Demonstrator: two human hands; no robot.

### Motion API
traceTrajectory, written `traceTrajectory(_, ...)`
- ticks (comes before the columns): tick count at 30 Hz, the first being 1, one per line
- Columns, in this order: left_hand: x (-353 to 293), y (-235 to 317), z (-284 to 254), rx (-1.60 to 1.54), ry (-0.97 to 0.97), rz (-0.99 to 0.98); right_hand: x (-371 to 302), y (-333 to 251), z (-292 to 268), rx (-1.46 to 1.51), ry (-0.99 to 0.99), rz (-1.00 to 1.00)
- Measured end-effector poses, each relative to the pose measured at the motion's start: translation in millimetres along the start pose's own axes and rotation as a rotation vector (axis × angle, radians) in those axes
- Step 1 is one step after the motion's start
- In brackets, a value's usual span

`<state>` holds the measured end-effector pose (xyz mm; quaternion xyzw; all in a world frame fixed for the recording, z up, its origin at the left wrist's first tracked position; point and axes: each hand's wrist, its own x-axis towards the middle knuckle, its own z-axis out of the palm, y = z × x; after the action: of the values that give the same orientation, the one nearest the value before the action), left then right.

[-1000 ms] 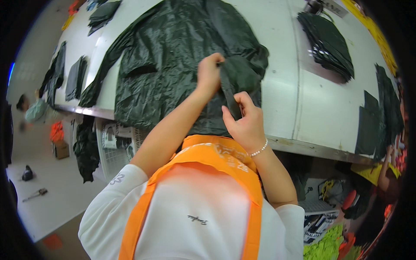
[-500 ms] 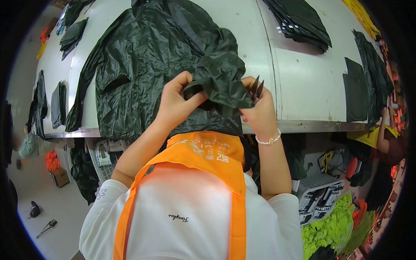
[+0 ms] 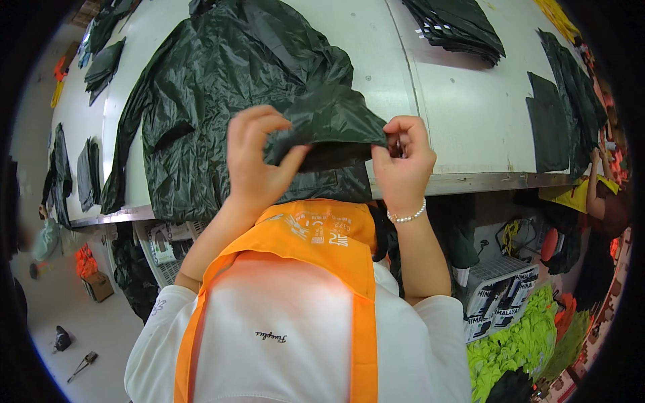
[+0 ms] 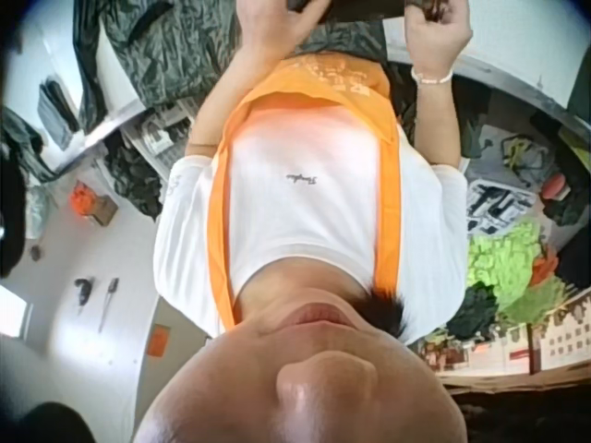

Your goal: The person folds a dark green jacket on a white table. They smooth the fabric, fold the sleeves inward, fold the jacket in half lengthwise, then fold it into a compact rectangle and place it on a stack of similar folded jackets.

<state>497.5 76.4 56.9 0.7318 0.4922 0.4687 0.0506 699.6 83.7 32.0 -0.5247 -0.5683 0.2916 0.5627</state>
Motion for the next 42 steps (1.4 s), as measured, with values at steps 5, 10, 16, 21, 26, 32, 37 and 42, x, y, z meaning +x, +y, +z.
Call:
traceTrajectory(5, -0.8, 1.9, 16.6, -0.134, -0.039, 0.066, -8.8, -2.4, -12.5, -0.07, -0.144, 0.103)
traceTrajectory(10, -2.0, 0.3, 15.4, -0.179, -0.002, 0.108, -11.0, -30.7, -31.3, -0.127, -0.418, 0.257)
traceTrajectory(16, 2.3, 3.6, 17.4, -0.159, -0.049, 0.199, -4.6, -42.0, -23.5, -0.015, -0.556, 0.23)
traceTrajectory(21, 2.3, 0.3, 16.2, -0.139, -0.042, 0.219, 2.4, -33.3, -19.7, 0.186, -0.602, 0.416)
traceTrajectory(26, 1.3, 0.7, 14.1, -0.149, -0.026, 0.225, 7.2, -34.4, -19.0, 0.285, -0.629, 0.551)
traceTrajectory(32, -1.4, 2.2, 15.4, -0.153, -0.026, 0.244, 1.2, -29.7, -14.9, 0.306, -0.601, 0.47)
traceTrajectory(37, 0.2, 5.4, 14.4, -0.135, -0.045, 0.296, 1.0, -33.6, -15.8, 0.234, -0.596, 0.424)
traceTrajectory(42, -0.9, 6.6, 14.8, -0.142, -0.042, 0.288, -0.6, -34.6, -17.6, 0.203, -0.588, 0.4)
